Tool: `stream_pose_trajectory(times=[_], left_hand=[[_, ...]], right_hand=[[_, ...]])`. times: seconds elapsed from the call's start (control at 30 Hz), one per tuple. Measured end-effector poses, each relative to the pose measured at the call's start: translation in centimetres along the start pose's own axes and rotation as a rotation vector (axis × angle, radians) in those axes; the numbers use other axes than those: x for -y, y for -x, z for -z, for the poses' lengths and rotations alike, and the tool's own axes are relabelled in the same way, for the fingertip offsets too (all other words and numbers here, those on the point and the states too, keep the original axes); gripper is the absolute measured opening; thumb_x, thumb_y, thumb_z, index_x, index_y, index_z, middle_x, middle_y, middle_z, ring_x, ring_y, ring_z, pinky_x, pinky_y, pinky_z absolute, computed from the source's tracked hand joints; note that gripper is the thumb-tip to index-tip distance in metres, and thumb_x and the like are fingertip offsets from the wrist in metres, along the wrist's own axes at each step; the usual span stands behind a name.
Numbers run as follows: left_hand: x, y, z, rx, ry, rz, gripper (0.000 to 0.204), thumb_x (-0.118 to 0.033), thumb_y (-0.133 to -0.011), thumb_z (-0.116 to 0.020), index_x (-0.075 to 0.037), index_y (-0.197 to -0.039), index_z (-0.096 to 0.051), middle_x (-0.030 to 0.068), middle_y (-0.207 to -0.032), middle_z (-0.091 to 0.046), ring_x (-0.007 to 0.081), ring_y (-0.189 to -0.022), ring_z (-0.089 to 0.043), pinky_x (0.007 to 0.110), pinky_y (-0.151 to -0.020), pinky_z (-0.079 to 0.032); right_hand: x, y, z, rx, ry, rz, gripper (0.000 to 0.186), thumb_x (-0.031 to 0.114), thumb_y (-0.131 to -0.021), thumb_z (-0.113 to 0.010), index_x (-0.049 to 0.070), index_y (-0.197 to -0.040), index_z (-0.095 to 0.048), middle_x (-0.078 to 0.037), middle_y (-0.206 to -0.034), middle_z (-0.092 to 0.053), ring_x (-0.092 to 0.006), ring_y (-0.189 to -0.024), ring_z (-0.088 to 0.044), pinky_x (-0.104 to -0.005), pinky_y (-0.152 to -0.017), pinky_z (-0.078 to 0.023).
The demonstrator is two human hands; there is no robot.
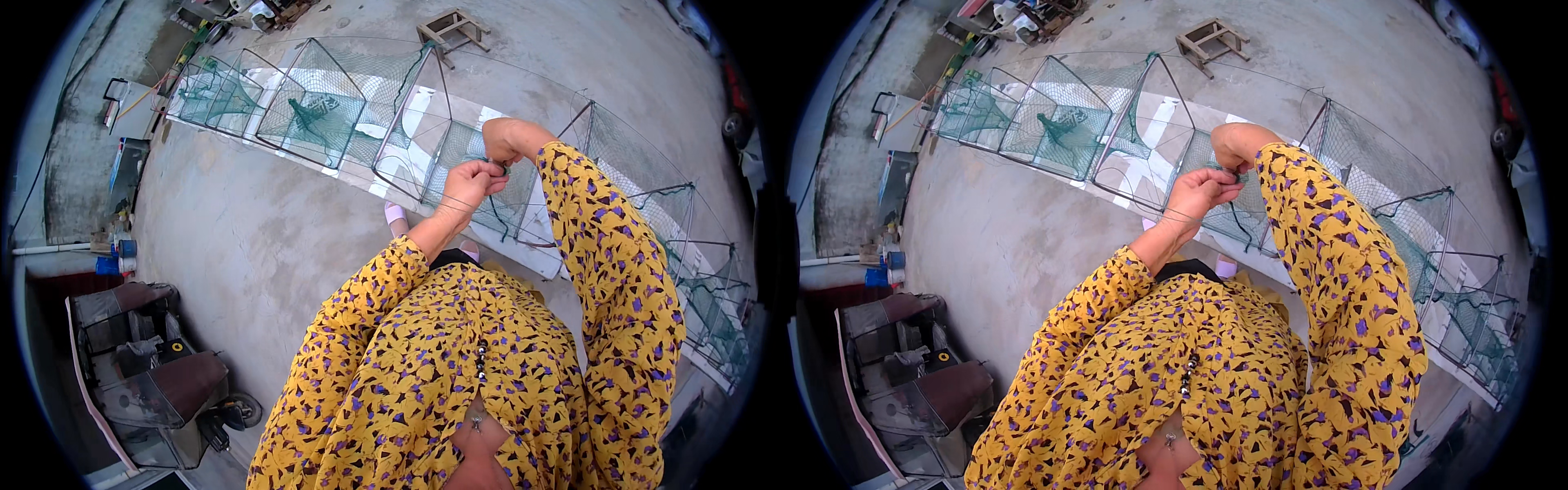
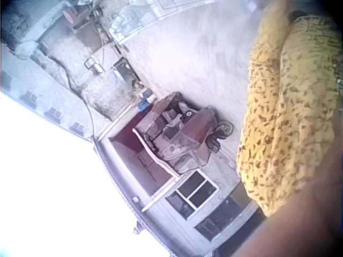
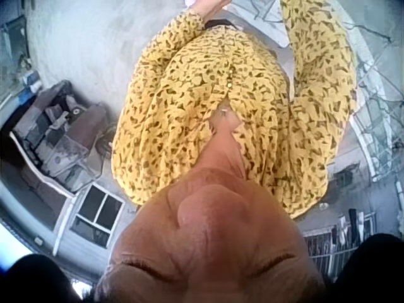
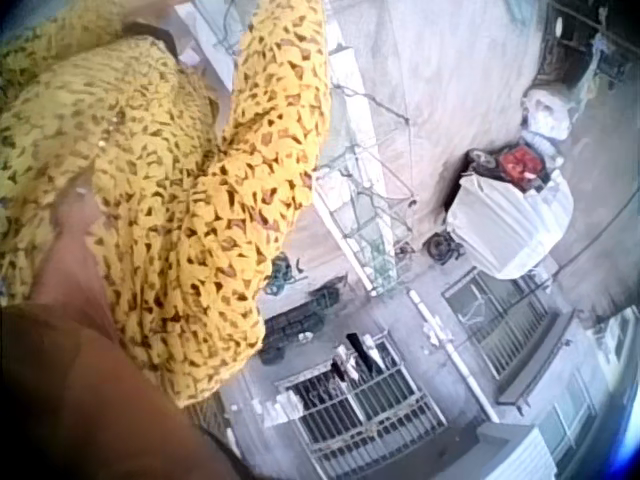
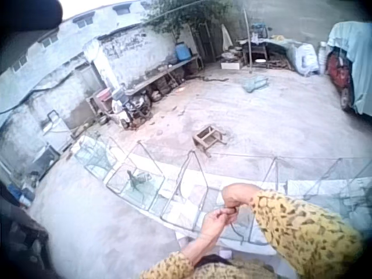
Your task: The person threads a thin white line through the frame edges of multiple green mesh traps, pulling the line tight and tying knots to secure the structure of each trap by hand.
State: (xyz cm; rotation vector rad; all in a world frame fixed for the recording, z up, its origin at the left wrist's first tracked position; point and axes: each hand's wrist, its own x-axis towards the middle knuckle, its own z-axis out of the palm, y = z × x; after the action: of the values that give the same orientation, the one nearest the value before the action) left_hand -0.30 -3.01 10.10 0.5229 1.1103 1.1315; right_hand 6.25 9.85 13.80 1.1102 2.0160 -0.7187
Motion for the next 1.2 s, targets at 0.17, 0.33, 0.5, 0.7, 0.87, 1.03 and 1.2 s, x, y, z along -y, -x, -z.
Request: stream_pose_trajectory(times=[0.17,0.33,0.5,0.7,0.87,1.03,1.2], left_hand=[[0.3,0.2,0.4,-0.13,0.232,0.014,0.01,0.004,-0.081,-0.036,0.008,-0.082,-0.045,0.0198,-0.096,-0.052,0.0314,-0.089,-0.06,0.035,-0.08,-0.052],[1.6,0.7,2.1,-0.25,0.468,0.212,0.019,-0.003,-0.085,-0.034,0.012,-0.095,-0.034,0.0197,-0.094,-0.047,0.0329,-0.085,-0.059,0.036,-0.076,-0.054],[1.1,0.8,1.5,-0.162,0.321,0.188,0.02,-0.015,-0.087,-0.05,0.002,-0.097,-0.044,0.0107,-0.089,-0.051,0.0196,-0.071,-0.06,0.025,-0.058,-0.053],[-0.7,-0.6,2.4,-0.115,-0.025,0.194,0.011,-0.013,-0.081,-0.06,-0.008,-0.083,-0.051,-0.002,-0.068,-0.052,0.0066,-0.053,-0.052,0.017,-0.042,-0.037],[-2.4,-0.8,3.1,-0.224,-0.267,0.049,0.008,-0.008,-0.079,-0.058,-0.006,-0.077,-0.05,0.0006,-0.07,-0.054,0.0077,-0.05,-0.05,0.019,-0.041,-0.034],[-3.1,-0.6,3.9,-0.29,-0.376,-0.224,0.008,0.0,-0.076,-0.052,-0.002,-0.075,-0.044,0.0045,-0.07,-0.053,0.0103,-0.05,-0.052,0.022,-0.042,-0.038],[-2.4,-1.3,4.7,-0.275,-0.789,-0.354,0.015,-0.003,-0.071,-0.058,-0.001,-0.08,-0.046,0.0054,-0.067,-0.052,0.0148,-0.056,-0.056,0.026,-0.049,-0.044]], right_hand=[[0.2,0.2,-0.1,0.088,0.082,0.012,0.017,0.016,-0.075,-0.059,0.0,-0.075,-0.066,-0.009,-0.074,-0.066,-0.0184,-0.061,-0.063,-0.0289,-0.052,-0.051],[1.0,-2.3,-2.9,0.124,0.002,0.132,0.018,0.017,-0.076,-0.058,0.001,-0.074,-0.066,-0.007,-0.072,-0.066,-0.0196,-0.06,-0.062,-0.0322,-0.053,-0.05],[1.4,-0.4,-0.9,0.005,0.051,0.119,0.013,0.013,-0.067,-0.064,0.005,-0.077,-0.066,-0.011,-0.073,-0.065,-0.0244,-0.07,-0.062,-0.0321,-0.063,-0.049],[1.1,1.6,-0.6,-0.301,-0.143,0.138,0.025,0.007,-0.063,-0.066,0.002,-0.086,-0.058,-0.016,-0.09,-0.062,-0.0299,-0.088,-0.059,-0.0346,-0.071,-0.046],[1.5,5.1,0.7,-0.372,-0.114,0.144,0.017,0.001,-0.069,-0.058,0.006,-0.085,-0.06,-0.012,-0.094,-0.063,-0.027,-0.09,-0.059,-0.0345,-0.071,-0.047],[0.7,4.8,-0.1,-0.352,-0.085,0.305,0.026,-0.004,-0.068,-0.055,0.012,-0.085,-0.065,-0.011,-0.087,-0.063,-0.0273,-0.085,-0.06,-0.034,-0.07,-0.046],[1.3,5.3,-1.1,-0.33,0.128,0.265,0.027,-0.001,-0.067,-0.058,0.013,-0.087,-0.066,-0.01,-0.085,-0.064,-0.0256,-0.083,-0.06,-0.0347,-0.071,-0.047]])
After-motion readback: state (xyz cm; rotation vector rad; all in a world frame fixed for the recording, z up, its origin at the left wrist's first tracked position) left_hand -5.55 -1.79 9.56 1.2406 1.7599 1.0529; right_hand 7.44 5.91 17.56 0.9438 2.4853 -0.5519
